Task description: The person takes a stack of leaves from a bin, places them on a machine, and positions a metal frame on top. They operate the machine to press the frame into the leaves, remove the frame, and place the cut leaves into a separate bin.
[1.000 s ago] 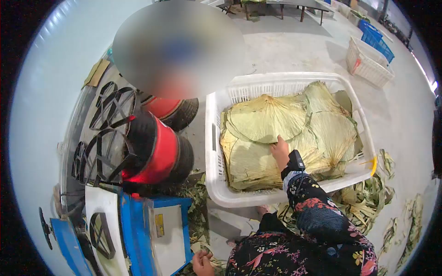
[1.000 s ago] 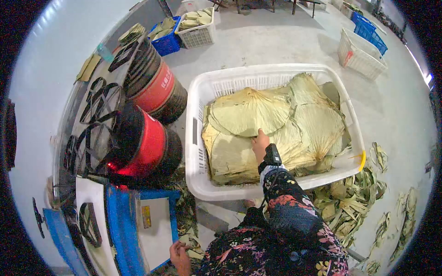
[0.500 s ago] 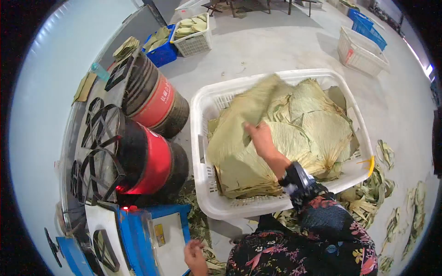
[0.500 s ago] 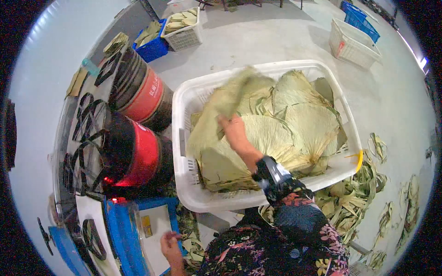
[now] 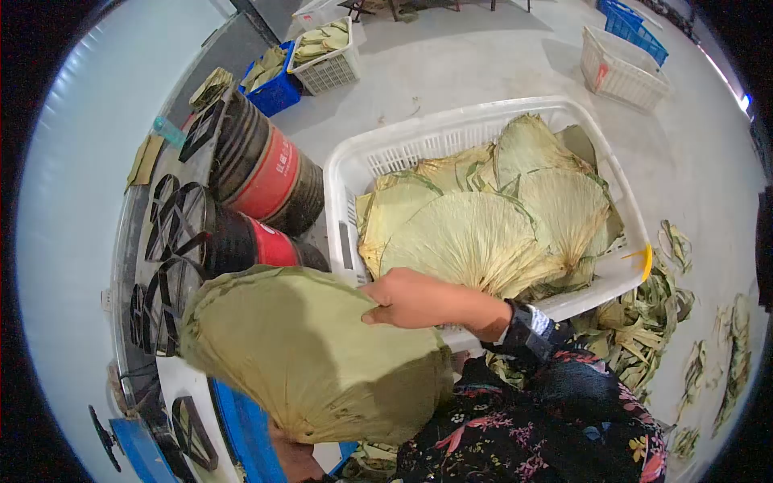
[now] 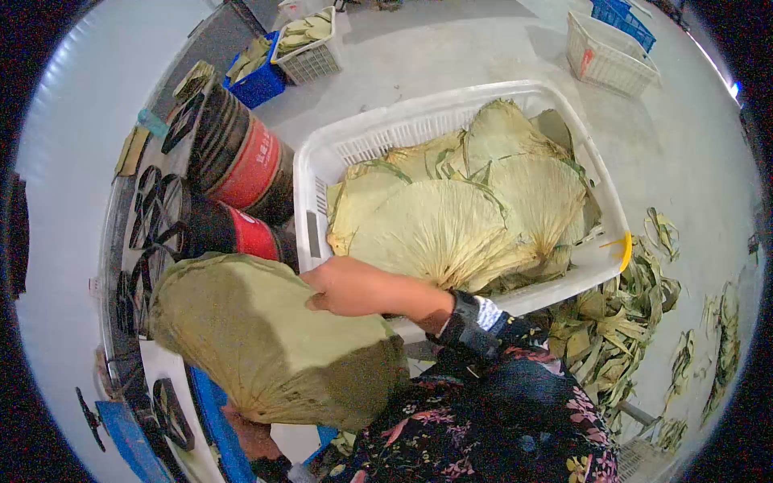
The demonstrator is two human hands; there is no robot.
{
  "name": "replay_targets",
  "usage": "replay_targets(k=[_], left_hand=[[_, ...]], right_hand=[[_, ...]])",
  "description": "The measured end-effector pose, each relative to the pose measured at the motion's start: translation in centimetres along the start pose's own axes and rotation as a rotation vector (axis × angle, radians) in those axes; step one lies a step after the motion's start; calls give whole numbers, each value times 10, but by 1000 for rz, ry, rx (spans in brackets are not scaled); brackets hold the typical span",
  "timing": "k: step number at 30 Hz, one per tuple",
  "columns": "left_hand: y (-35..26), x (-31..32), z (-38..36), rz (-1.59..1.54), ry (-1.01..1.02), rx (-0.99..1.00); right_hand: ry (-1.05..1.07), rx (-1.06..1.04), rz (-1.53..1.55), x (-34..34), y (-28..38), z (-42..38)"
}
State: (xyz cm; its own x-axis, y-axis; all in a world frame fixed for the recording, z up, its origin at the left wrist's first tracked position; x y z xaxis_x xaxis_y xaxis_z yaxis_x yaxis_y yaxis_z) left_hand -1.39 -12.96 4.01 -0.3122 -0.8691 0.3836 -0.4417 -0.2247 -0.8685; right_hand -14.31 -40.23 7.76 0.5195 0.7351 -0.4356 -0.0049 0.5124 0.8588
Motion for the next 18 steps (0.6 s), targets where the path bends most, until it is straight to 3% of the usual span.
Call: replay_targets(k=[2,3,4,5,7,8,9,10,11,12,13,14,15,16,17,18], left_hand=[[-12,-12,-6,424,-23,108],[-14,-17,-10,426,-32,108],[-20,-21,-13,403,-71,165],[-28,-27,-17,380,-110,222],[-42,-39,-30,405,-170,296],[-53,-48,-35,428,-223,369],[-58,-66,-34,419,-231,374],[-74,-105,-36,333,-395,427],[-84,-146,-42,243,-563,477],[-97,-146,-50,202,-484,555],[-99,-177,-51,188,-500,562],[-122,-206,-70,562,-569,930],[-132,-210,-94,954,-624,1282],[-137,-213,-101,945,-645,1285],[-136,-228,-100,675,-615,1163],[-133,-229,-98,409,-575,1036]], right_hand=[[-24,-38,-83,17,14,4],[-51,-77,-166,23,26,9],[108,37,-243,42,30,15],[113,33,-240,60,33,22],[-605,-362,-270,37,84,18],[-600,-369,-266,51,92,10],[-491,-397,-56,68,108,2],[-375,-419,152,89,124,-10],[-121,-488,258,132,143,-29],[139,-551,360,176,162,-55],[392,-371,526,218,165,-71],[641,-176,677,257,169,-91],[659,-185,670,282,174,-101],[609,-122,710,302,171,-101],[559,-61,747,323,166,-97],[380,56,1175,326,171,-71]])
Point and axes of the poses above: each hand's wrist, its own z-axis towards the middle knuckle, its own x-axis out of the palm, y = z × x, the point moved 10 cm from there along z, towards the middle knuckle, and after that the axes turned 13 degrees about -y, right-handed, at the moved point
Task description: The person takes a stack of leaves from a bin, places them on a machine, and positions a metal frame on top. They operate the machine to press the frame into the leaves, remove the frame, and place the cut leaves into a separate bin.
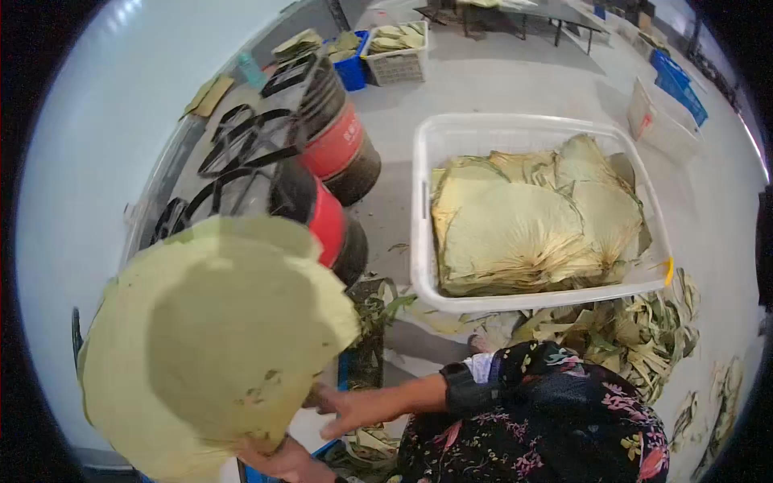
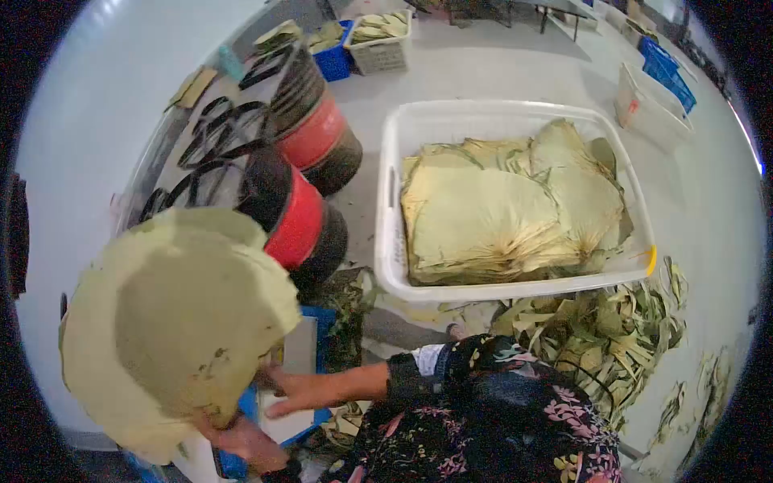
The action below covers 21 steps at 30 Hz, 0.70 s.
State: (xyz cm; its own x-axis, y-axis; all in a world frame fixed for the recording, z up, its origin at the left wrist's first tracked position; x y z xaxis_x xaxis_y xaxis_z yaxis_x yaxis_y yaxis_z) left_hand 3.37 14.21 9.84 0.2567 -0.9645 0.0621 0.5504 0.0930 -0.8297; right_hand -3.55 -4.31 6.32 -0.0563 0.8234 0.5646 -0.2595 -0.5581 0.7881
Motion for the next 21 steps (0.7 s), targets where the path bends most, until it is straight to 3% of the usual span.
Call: replay_targets(k=[1,3,6,7,9,10,12,13,14,15,16,20,21], left_hand=[[1,6,-5,-208,-38,-197],[7,21,-20,-639,-105,-583],[11,0,-21,-452,-200,-687],[22,-19,-15,-463,-221,-685],[38,-48,5,-448,8,-595],[43,-70,20,-439,-36,-578],[47,-109,41,-913,-144,-669],[55,-144,46,-890,-211,-623],[54,-166,51,-1032,-120,-562],[41,-188,54,-1163,-14,-492],[24,-198,58,-1159,135,-490],[21,-254,61,-1111,32,-447],[35,-265,63,-767,-78,-504]], right_hand=[[20,6,-11,17,-5,14],[-65,271,367,45,-30,36],[-213,266,414,70,-63,62],[-282,255,420,74,-71,69],[-323,235,385,90,-80,76],[-368,205,360,94,-81,80],[-346,195,241,93,-92,90],[-302,131,216,90,-97,96],[-307,269,133,90,-103,94],[-319,265,258,97,-106,98],[-330,265,222,98,-115,101],[-239,234,212,129,-129,120],[-218,222,206,140,-131,129]])
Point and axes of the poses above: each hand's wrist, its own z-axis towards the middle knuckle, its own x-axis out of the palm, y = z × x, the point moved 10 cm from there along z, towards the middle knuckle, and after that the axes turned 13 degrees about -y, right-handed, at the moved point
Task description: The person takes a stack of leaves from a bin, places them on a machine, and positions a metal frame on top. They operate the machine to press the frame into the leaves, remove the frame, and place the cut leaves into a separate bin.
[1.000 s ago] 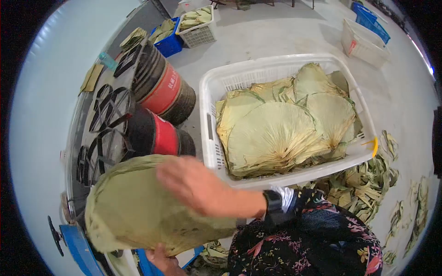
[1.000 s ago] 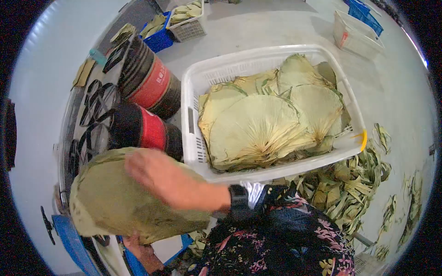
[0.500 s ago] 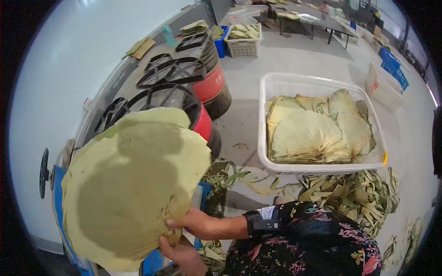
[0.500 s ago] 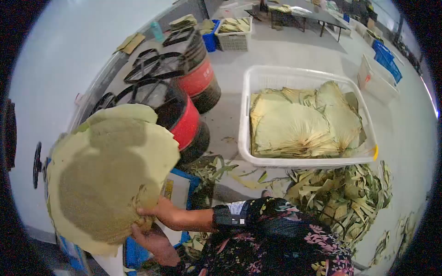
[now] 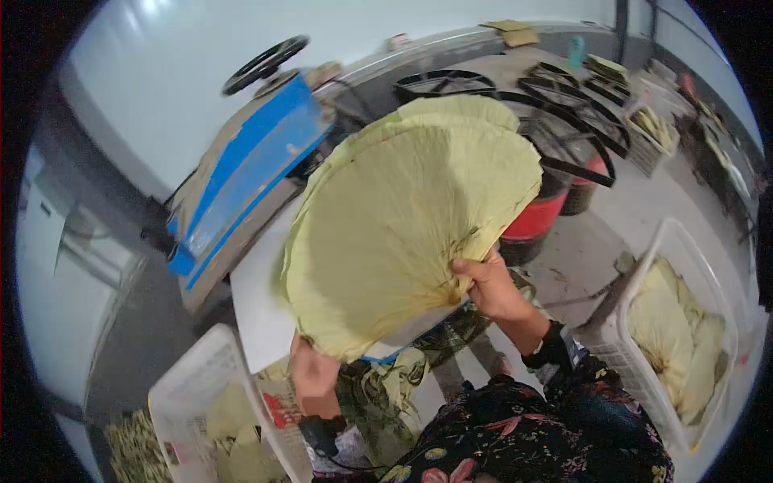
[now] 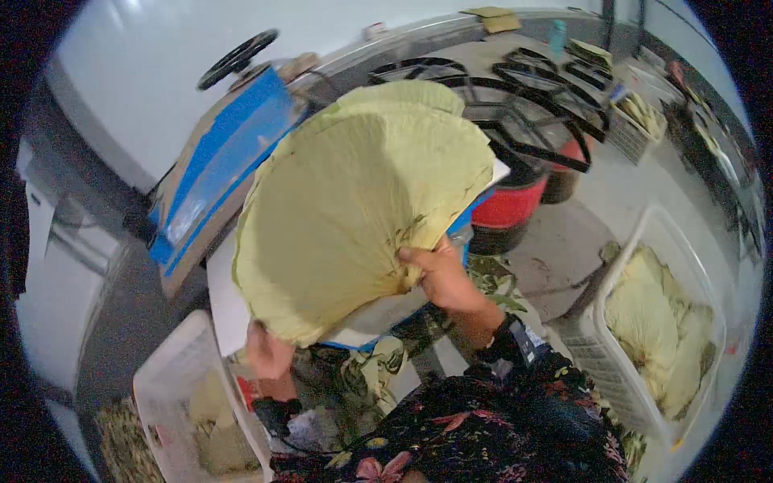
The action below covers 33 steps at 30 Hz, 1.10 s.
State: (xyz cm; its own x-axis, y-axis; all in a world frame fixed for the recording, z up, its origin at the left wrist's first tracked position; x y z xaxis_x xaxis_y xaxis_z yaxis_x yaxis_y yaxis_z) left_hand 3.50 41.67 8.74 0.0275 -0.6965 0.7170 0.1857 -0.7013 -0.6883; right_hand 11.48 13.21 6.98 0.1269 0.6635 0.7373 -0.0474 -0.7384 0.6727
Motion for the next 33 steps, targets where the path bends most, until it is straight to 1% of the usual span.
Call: replay_targets(k=[1,2,4,6,7,8,9,10,11,12,13,14,15,16,18,19,21,23,24,25,26,27,28,29,30,31,32,33], left_hand=[[-1,-17,9,300,-194,11],[-5,-12,15,298,-219,29],[-22,-11,33,403,-342,123],[-32,-20,49,369,-387,176],[-40,-20,55,358,-380,234],[-46,-21,63,346,-371,290],[-47,-25,70,400,-329,320],[-44,-35,73,399,-341,333],[-34,-50,76,573,-405,269],[-26,-63,79,743,-467,203],[-19,-56,78,648,-429,273],[-13,-58,82,646,-442,283],[-10,-57,82,614,-455,300],[-9,-58,77,585,-471,312],[-13,-61,69,580,-535,343],[-19,-61,66,572,-579,372],[-34,-60,63,561,-638,411],[-64,-55,52,639,-608,578],[-68,-63,45,648,-627,573],[-64,-71,47,661,-612,490],[-60,-77,51,666,-591,414],[-54,-79,48,617,-576,381],[-52,-87,44,616,-583,389],[-48,-101,44,634,-597,388],[-49,-99,43,659,-610,379],[-54,-98,39,670,-660,410],[-61,-95,39,670,-664,411],[-65,-96,44,688,-661,367]], right_hand=[[20,27,-5,9,-9,13],[28,23,-47,14,-16,25],[45,35,-92,32,-26,46],[132,26,-127,58,-26,62],[190,-18,-124,68,-27,72],[206,-8,-124,71,-31,85],[294,49,-115,77,-35,93],[382,106,-106,78,-43,99],[315,121,-119,58,-56,114],[336,123,-120,62,-57,114],[361,103,-114,66,-55,112],[381,88,-107,68,-53,110],[350,65,-156,67,-53,109],[351,84,-156,65,-58,104],[307,192,-243,62,-73,104],[329,195,-245,68,-74,102],[350,245,6,80,-74,93],[394,257,-13,88,-80,93],[430,256,-35,90,-84,89],[439,270,-34,81,-95,87],[407,275,-129,64,-116,86],[374,274,-225,54,-129,87],[385,278,-226,59,-130,86],[412,278,-300,63,-132,86],[431,283,-370,68,-134,80],[423,294,-365,68,-133,71],[464,313,-399,73,-129,64],[513,324,-439,81,-125,60]])
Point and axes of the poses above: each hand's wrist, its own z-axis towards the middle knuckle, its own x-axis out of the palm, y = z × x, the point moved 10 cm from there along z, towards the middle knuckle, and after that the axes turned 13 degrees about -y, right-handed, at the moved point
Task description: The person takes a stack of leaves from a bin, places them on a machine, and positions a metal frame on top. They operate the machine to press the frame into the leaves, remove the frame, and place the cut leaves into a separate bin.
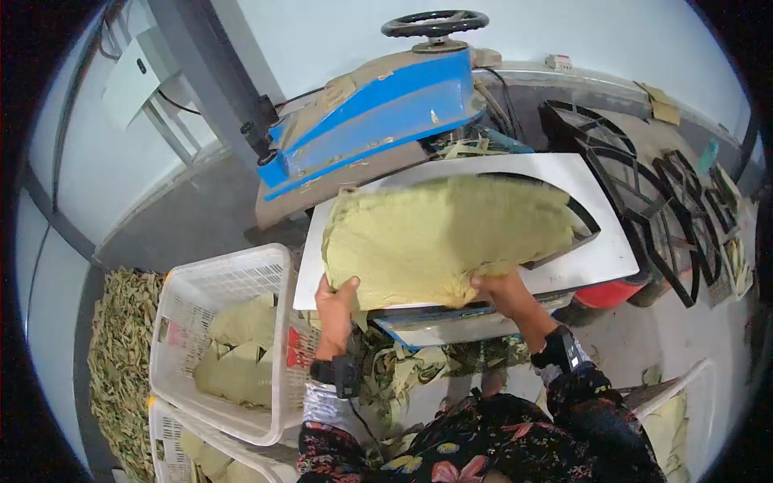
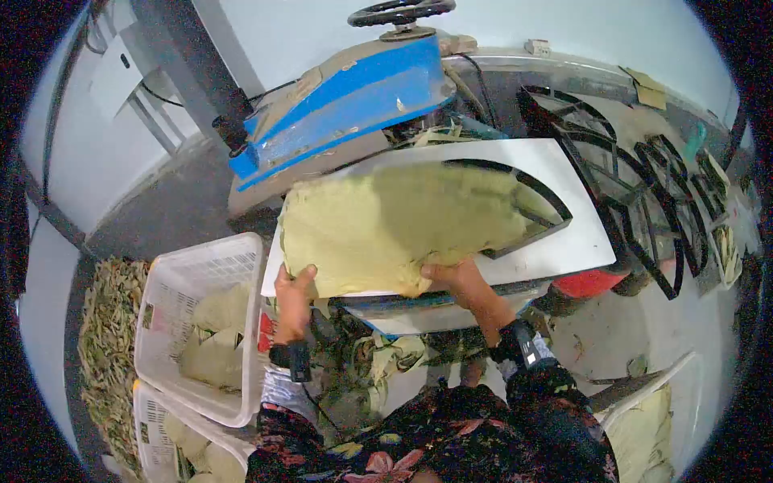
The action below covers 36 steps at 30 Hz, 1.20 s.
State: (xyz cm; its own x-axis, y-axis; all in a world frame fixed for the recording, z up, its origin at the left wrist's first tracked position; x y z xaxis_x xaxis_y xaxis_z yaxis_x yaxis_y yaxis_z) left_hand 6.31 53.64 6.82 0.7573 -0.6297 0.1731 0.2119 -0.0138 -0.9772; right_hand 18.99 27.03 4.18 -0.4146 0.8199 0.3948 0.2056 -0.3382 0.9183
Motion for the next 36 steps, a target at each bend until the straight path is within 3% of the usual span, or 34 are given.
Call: replay_targets(k=[4,6,7,9,11,15,19,21,22,24,26,27,28,31,32,35,36], left_hand=[[-15,9,28,137,86,-79],[-7,13,54,305,162,-51],[8,14,63,304,166,-53],[-39,33,50,943,-110,903],[-47,81,0,782,63,1072],[-36,159,-91,717,499,1023],[1,174,-85,768,420,1011],[10,173,-82,814,326,1017],[12,174,-82,814,330,1013],[10,173,-84,869,293,1122],[7,175,-85,850,300,1124],[4,176,-87,829,305,1128],[3,176,-86,837,298,1122],[2,181,-85,858,324,1103],[2,183,-84,887,337,1094],[10,184,-84,962,354,1065],[12,186,-81,993,357,1059]], right_hand=[[-129,-100,124,14,14,-1],[-397,-11,26,-3,3,11],[-402,-10,25,-2,-3,16],[-503,-127,56,-11,-5,28],[-537,-166,52,-13,-7,37],[-609,-184,-7,-21,1,34],[-605,-284,41,-30,11,34],[-614,-282,-424,-39,16,30],[-617,-277,-425,-48,23,26],[-371,-211,-1038,-51,39,20],[-375,-490,-1337,-68,95,9],[-453,-798,-1575,-83,117,5],[-457,-765,-1672,-82,140,8],[-409,-611,-1661,-137,129,32],[-274,-394,-1724,-151,108,45],[-167,-497,-1643,-167,97,65],[-231,-446,-1692,-171,103,69]])
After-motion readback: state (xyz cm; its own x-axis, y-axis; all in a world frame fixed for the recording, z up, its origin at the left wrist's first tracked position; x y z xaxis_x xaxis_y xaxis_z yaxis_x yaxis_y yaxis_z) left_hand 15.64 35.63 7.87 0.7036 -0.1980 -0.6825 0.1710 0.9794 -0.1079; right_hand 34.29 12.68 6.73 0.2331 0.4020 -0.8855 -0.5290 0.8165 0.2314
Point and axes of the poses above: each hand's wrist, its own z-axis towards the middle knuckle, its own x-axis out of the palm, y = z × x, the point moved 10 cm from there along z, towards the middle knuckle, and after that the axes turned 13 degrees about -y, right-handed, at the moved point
